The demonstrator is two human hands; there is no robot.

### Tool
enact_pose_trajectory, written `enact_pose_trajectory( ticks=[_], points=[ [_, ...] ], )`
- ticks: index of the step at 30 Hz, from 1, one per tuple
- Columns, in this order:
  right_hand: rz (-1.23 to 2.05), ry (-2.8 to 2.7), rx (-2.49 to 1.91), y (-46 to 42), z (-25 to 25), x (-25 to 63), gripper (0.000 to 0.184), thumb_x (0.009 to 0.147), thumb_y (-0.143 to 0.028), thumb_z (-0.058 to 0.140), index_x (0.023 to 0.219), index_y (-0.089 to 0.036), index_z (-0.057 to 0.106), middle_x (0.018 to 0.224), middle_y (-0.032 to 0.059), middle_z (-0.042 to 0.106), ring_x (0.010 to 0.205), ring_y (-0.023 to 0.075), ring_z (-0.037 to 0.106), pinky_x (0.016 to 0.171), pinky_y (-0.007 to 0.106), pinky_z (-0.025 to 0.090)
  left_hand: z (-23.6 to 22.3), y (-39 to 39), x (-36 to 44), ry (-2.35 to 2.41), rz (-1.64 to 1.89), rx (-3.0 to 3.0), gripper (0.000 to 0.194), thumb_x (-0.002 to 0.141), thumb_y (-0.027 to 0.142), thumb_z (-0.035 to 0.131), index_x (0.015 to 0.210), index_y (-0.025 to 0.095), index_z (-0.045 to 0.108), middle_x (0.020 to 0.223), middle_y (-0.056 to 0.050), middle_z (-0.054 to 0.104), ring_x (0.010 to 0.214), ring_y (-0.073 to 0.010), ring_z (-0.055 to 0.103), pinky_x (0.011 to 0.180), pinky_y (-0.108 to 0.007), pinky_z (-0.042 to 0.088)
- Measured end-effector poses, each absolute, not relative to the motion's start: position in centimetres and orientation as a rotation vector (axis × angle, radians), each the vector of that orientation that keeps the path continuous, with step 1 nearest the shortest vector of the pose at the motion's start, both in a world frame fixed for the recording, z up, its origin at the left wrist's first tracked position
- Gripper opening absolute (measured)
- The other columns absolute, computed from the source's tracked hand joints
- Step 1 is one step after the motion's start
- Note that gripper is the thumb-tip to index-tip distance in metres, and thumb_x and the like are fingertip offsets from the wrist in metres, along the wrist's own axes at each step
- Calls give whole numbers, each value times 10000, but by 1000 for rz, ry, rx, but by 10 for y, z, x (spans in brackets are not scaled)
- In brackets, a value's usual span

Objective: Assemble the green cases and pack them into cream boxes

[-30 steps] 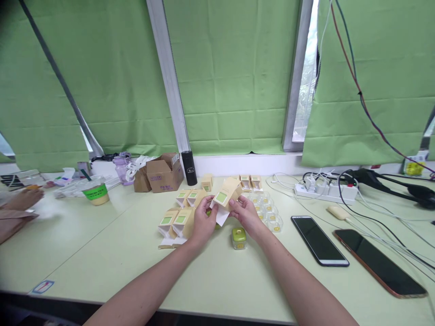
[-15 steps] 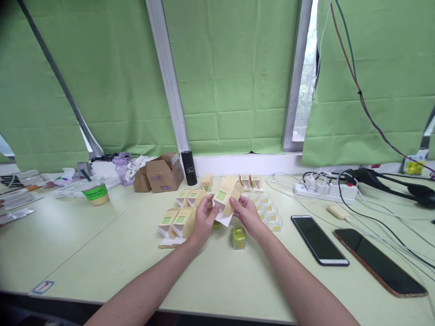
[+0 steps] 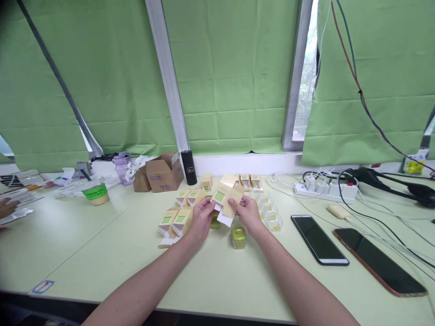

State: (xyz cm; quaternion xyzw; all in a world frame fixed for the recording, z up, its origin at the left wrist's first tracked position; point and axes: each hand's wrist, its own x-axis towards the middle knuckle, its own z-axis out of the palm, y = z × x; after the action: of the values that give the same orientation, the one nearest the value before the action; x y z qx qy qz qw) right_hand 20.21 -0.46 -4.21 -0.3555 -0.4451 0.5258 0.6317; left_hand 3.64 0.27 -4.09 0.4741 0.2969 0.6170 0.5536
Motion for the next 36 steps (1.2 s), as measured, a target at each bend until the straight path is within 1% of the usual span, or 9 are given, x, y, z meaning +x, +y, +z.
enact_pose_trajectory(
  ticks=[14, 16, 19, 22, 24, 27, 30, 33, 36],
  points=[
    [1260, -1013, -803, -9, -41, 200, 520, 627, -521, 963, 986, -182, 799, 938, 111, 835, 766, 276, 786, 702, 393, 637, -40, 7, 34, 655, 1402, 976, 268, 678, 325, 857, 822, 159, 704, 824, -43, 721, 734, -156, 652, 723, -284, 529],
    [1213, -1029, -826, -8, -41, 200, 523, 643, -531, 950, 1003, -185, 796, 916, 99, 831, 726, 250, 764, 639, 353, 609, -38, 5, 34, 647, 1417, 1026, 268, 707, 348, 848, 843, 160, 713, 823, -39, 720, 741, -154, 655, 732, -281, 530],
    [1130, -1058, -838, -7, -40, 200, 509, 670, -542, 928, 1009, -189, 791, 838, 72, 813, 629, 197, 689, 516, 286, 508, -36, 1, 34, 643, 1445, 1128, 335, 753, 414, 840, 943, 165, 723, 880, -49, 743, 771, -167, 679, 752, -288, 535],
    [1107, -1074, -800, -7, -38, 199, 479, 683, -535, 916, 991, -191, 787, 742, 40, 773, 558, 160, 603, 499, 281, 467, -36, -1, 34, 683, 1490, 1262, 430, 769, 448, 850, 1056, 169, 697, 969, -76, 759, 835, -196, 705, 798, -317, 551],
    [1089, -1085, -773, -5, -38, 198, 460, 686, -513, 917, 987, -196, 774, 755, 28, 765, 553, 140, 577, 505, 272, 457, -36, -1, 34, 758, 1551, 1385, 400, 798, 434, 835, 1064, 171, 693, 997, -91, 756, 876, -213, 706, 827, -336, 555],
    [1067, -1075, -737, -3, -40, 198, 429, 664, -451, 939, 963, -213, 743, 879, 32, 783, 655, 147, 640, 553, 259, 491, -34, -4, 32, 876, 1687, 1659, 218, 870, 364, 774, 1007, 199, 735, 1037, -103, 752, 1004, -245, 680, 915, -380, 541],
    [1100, -1024, -684, -2, -40, 199, 425, 639, -401, 954, 959, -234, 729, 1009, 43, 794, 862, 203, 725, 703, 308, 588, -31, -10, 30, 912, 1833, 1958, 57, 887, 270, 751, 937, 257, 774, 1055, -88, 765, 1163, -287, 589, 1051, -468, 477],
    [1149, -978, -645, -4, -38, 198, 464, 621, -380, 956, 1001, -244, 727, 1095, 55, 797, 962, 245, 747, 824, 383, 621, -30, -14, 28, 953, 1911, 2156, 134, 875, 189, 729, 915, 298, 797, 1058, -73, 765, 1197, -318, 513, 1070, -538, 436],
    [1174, -945, -634, -5, -36, 199, 558, 570, -355, 963, 1059, -243, 719, 1112, 65, 803, 994, 291, 756, 832, 414, 625, -32, -15, 28, 990, 1933, 2243, 232, 865, 125, 684, 904, 315, 813, 1038, -72, 748, 1168, -325, 488, 1030, -555, 442]
  ],
)
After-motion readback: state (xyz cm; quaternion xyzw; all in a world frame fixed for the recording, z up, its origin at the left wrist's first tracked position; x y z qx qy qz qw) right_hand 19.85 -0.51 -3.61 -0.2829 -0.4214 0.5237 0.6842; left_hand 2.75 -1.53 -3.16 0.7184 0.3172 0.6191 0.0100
